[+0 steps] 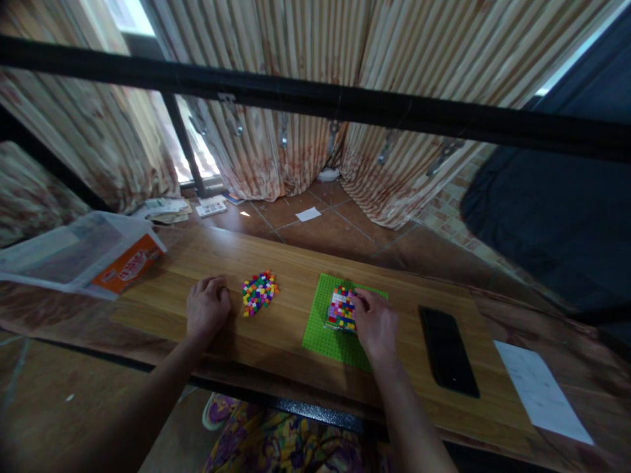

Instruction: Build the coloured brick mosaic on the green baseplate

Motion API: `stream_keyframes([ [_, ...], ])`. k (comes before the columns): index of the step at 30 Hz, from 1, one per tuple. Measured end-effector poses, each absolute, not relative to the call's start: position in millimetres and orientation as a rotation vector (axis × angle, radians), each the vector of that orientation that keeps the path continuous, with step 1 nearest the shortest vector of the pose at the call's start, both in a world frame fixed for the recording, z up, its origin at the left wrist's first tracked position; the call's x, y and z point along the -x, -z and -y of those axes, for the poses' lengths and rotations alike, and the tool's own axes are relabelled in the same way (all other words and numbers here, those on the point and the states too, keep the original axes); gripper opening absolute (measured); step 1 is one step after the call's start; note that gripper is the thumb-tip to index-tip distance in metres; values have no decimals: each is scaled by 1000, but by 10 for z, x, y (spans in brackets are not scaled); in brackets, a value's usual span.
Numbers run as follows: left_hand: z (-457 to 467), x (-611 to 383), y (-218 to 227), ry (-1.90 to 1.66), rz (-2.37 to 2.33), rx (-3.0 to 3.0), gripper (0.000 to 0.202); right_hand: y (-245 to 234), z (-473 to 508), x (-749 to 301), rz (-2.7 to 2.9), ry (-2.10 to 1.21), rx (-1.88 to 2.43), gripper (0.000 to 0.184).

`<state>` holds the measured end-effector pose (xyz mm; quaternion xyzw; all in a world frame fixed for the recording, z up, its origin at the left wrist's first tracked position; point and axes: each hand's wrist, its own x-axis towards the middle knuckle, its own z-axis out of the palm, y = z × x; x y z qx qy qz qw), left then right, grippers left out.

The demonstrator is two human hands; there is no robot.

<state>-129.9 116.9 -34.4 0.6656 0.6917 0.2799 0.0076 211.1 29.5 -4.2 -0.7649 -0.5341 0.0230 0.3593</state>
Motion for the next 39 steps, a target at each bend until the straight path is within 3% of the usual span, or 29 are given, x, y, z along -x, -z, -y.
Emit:
stream_keyframes([
  [17,-1183,1322,395,-911,-2160,-2134,27,52,-314,-2114,1434,59,1887,37],
  [27,-1184,1328,401,-906,-2165,-2138,28,149,-251,-2115,1687,384,1817,34],
  [39,-1174,1308,366,-879,-2169,-2132,27,86,-260,-2136,1707,221,1861,36],
])
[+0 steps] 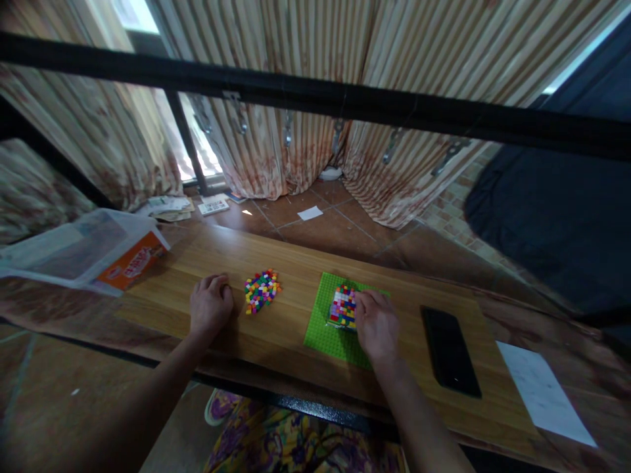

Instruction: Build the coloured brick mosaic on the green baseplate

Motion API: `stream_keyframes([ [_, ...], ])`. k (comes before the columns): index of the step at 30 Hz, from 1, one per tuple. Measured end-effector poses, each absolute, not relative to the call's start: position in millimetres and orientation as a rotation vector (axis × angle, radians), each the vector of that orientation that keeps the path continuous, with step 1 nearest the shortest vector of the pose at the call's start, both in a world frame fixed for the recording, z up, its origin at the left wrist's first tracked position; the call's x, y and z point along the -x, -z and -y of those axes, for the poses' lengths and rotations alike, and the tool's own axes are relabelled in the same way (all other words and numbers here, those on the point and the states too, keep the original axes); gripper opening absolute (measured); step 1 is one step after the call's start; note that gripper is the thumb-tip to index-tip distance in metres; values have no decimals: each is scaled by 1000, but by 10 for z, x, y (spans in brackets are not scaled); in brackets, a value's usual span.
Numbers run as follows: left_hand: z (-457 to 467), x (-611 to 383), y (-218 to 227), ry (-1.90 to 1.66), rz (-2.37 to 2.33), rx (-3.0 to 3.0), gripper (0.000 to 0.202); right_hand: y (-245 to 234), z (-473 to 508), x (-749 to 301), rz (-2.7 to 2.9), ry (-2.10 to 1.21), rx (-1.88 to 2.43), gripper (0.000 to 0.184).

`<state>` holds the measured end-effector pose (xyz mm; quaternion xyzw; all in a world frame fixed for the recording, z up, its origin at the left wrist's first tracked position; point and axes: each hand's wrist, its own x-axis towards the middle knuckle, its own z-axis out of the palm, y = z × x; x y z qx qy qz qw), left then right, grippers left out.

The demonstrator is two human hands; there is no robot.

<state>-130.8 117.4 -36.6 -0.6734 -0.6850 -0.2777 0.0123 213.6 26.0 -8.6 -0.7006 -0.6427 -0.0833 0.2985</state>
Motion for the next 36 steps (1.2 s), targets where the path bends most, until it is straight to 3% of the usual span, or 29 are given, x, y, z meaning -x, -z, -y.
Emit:
stream_keyframes([
  [8,-1163,1303,369,870,2147,2095,27,-32,-99,-1841,1398,176,1711,31],
  [16,-1151,1291,354,867,2181,2105,27,93,2,-958,1649,-198,1526,22],
  [25,-1138,1279,359,869,2216,2105,28,320,-235,-419,1864,-340,1414,22],
  [36,-1138,1289,382,875,2178,2098,26,379,-533,-154,2139,-176,1446,22],
])
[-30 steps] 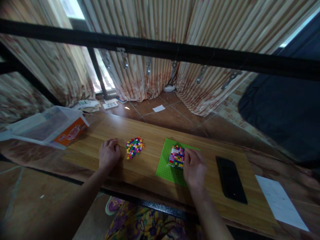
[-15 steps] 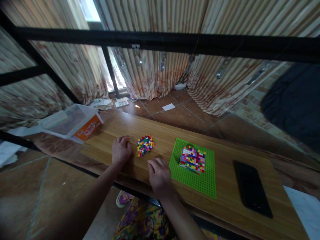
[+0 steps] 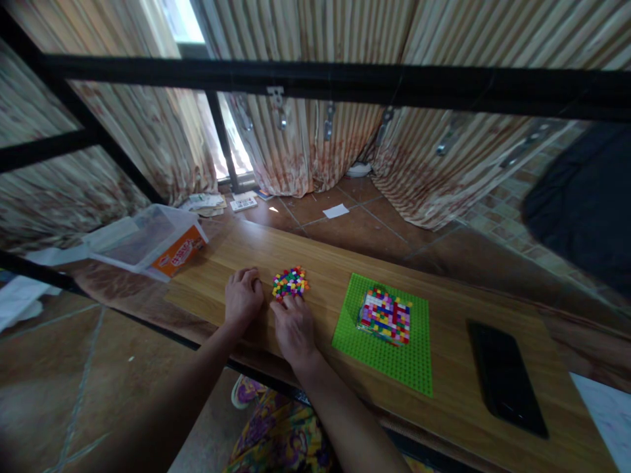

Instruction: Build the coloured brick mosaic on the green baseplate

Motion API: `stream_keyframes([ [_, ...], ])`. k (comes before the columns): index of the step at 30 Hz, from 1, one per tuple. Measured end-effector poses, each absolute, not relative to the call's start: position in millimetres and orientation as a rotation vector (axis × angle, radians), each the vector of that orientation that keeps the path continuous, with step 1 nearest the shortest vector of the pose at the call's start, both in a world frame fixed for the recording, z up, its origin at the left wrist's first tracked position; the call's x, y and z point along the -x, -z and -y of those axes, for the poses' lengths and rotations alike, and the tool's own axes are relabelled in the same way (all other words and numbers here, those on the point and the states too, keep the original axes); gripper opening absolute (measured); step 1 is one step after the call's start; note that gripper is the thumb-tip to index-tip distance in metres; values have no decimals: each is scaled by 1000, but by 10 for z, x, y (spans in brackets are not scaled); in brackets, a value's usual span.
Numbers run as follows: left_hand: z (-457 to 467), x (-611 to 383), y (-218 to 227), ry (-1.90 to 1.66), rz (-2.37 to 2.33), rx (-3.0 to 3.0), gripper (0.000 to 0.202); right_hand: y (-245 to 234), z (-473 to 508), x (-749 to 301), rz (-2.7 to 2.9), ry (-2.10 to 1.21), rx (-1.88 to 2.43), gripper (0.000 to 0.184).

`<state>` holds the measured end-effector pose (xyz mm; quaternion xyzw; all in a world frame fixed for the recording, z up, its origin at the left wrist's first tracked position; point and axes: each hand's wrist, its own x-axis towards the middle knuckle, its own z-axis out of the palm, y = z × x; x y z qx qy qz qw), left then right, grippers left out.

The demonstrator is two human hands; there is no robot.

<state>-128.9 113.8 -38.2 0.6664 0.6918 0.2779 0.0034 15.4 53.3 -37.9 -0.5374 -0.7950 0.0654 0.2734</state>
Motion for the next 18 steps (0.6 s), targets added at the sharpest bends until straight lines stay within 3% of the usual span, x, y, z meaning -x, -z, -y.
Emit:
stream_keyframes([
  [18,-1151,1302,362,-885,-2160,-2109,25,406,-348,-388,2144,-107,1609,12],
])
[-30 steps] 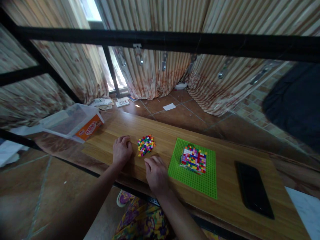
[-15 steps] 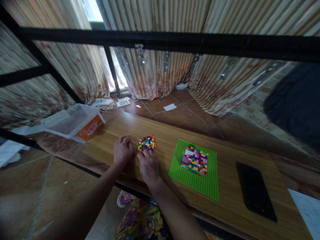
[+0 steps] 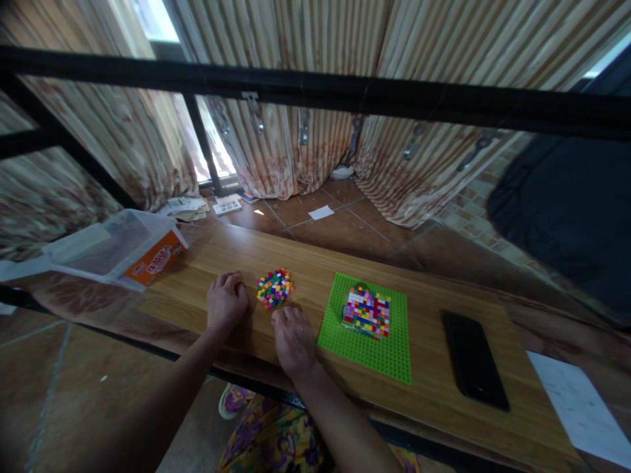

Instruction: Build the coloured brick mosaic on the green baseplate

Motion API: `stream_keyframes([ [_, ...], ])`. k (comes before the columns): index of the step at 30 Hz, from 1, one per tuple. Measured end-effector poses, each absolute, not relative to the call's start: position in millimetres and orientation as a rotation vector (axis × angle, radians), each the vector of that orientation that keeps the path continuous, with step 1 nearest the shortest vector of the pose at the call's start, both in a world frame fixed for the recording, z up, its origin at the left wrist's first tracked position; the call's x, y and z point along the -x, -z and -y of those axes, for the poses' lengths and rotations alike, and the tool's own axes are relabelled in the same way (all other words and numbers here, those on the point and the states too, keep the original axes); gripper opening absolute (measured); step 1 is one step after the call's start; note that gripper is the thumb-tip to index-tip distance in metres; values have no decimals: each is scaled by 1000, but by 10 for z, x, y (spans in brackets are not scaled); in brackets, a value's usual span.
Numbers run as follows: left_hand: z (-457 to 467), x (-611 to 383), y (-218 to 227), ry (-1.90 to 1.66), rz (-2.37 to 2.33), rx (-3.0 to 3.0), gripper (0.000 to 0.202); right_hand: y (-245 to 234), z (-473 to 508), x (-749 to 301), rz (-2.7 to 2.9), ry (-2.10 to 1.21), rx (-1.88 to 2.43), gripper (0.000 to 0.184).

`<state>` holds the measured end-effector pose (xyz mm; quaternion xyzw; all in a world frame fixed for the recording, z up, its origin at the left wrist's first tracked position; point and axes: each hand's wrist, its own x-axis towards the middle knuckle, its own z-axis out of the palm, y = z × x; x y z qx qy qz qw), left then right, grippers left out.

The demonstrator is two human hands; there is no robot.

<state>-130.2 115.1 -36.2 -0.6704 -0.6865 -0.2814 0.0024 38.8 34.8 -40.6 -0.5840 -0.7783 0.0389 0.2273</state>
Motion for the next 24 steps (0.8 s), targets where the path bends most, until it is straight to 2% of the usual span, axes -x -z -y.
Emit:
stream_keyframes([
  [15,-1172,1320,385,910,2123,2099,26,461,-315,-431,2152,-139,1563,18],
  [24,-1186,1336,370,891,2096,2118,27,56,-80,-981,1723,-297,1491,15],
])
